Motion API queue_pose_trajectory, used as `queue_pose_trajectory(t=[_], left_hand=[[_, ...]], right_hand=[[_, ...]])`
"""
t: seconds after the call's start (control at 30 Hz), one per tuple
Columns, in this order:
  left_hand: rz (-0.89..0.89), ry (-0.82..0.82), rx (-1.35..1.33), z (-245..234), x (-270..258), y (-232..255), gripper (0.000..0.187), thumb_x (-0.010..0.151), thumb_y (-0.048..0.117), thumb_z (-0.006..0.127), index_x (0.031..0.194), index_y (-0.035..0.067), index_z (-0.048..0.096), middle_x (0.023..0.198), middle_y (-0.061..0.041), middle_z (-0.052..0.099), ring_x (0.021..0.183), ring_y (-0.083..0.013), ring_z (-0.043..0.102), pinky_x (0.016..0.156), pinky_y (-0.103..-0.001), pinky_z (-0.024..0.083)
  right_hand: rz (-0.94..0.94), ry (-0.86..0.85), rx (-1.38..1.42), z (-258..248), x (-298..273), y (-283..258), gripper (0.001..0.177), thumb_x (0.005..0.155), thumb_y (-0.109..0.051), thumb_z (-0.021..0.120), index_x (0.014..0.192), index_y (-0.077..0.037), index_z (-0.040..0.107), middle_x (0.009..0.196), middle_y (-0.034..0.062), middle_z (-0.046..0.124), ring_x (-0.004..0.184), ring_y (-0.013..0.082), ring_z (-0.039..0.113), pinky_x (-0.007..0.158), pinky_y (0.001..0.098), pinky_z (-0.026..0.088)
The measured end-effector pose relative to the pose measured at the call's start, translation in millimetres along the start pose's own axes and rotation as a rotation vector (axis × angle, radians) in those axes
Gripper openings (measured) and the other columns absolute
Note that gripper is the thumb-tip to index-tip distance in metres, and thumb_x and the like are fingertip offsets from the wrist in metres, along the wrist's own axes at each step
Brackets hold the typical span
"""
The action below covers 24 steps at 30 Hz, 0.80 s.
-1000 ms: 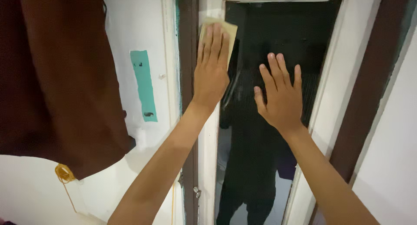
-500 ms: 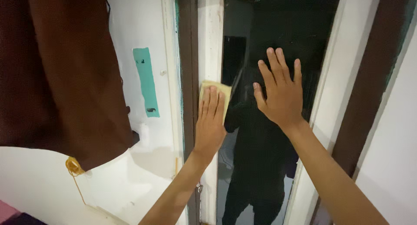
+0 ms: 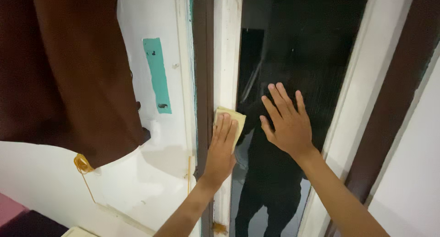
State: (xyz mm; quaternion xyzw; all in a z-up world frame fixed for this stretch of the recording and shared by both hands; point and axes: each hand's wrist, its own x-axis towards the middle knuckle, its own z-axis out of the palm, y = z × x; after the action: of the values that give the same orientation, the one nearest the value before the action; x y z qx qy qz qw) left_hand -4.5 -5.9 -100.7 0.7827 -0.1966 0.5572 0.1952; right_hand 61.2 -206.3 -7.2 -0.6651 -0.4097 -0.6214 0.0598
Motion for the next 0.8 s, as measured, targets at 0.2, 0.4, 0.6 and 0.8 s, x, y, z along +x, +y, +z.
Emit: queue_pose_trajectory(t=[0.2, 0.4, 0.6, 0.8], left_hand=[[0.098, 0.249, -0.345, -25.8, 48.7, 18.6, 0.074, 0.089, -0.019, 0.041, 0.160, -0.001, 0.032, 0.172, -0.024, 0.021, 0.161, -0.0399, 0.025, 0.134, -0.047, 0.027], [0.314, 0.413, -0.023, -36.1, 179.9, -5.2, 0.075, 0.100, -0.021, 0.044, 0.165, 0.012, 0.030, 0.172, -0.011, 0.015, 0.164, -0.0294, 0.013, 0.139, -0.042, 0.021], [0.267, 0.367, 0.131, -24.6, 228.3, -24.3, 0.080, 0.093, -0.019, 0.049, 0.164, 0.011, 0.028, 0.174, -0.017, 0.012, 0.164, -0.0360, 0.008, 0.137, -0.052, 0.020], [0.163, 0.301, 0.039, -22.7, 196.8, -18.0, 0.087, 0.085, -0.022, 0.047, 0.164, 0.009, 0.028, 0.174, -0.019, 0.011, 0.165, -0.0387, 0.008, 0.136, -0.055, 0.020]], right_hand=[[-0.003, 0.006, -0.031, -2.7, 2.6, -1.5, 0.048, 0.089, -0.025, 0.073, 0.131, -0.005, 0.068, 0.156, 0.0151, 0.050, 0.147, 0.0293, 0.044, 0.121, 0.0560, 0.030], [0.012, 0.016, -0.053, -1.1, 1.4, -2.1, 0.045, 0.089, -0.025, 0.072, 0.130, -0.007, 0.069, 0.154, 0.0142, 0.052, 0.146, 0.0284, 0.046, 0.121, 0.0545, 0.030], [0.011, 0.010, -0.062, -0.6, 2.8, -2.4, 0.047, 0.087, -0.024, 0.074, 0.130, -0.007, 0.069, 0.153, 0.0139, 0.054, 0.145, 0.0282, 0.047, 0.121, 0.0534, 0.030], [0.023, 0.012, -0.052, 2.8, 3.0, -3.6, 0.046, 0.086, -0.023, 0.074, 0.129, -0.007, 0.069, 0.153, 0.0135, 0.053, 0.146, 0.0283, 0.047, 0.122, 0.0547, 0.030]])
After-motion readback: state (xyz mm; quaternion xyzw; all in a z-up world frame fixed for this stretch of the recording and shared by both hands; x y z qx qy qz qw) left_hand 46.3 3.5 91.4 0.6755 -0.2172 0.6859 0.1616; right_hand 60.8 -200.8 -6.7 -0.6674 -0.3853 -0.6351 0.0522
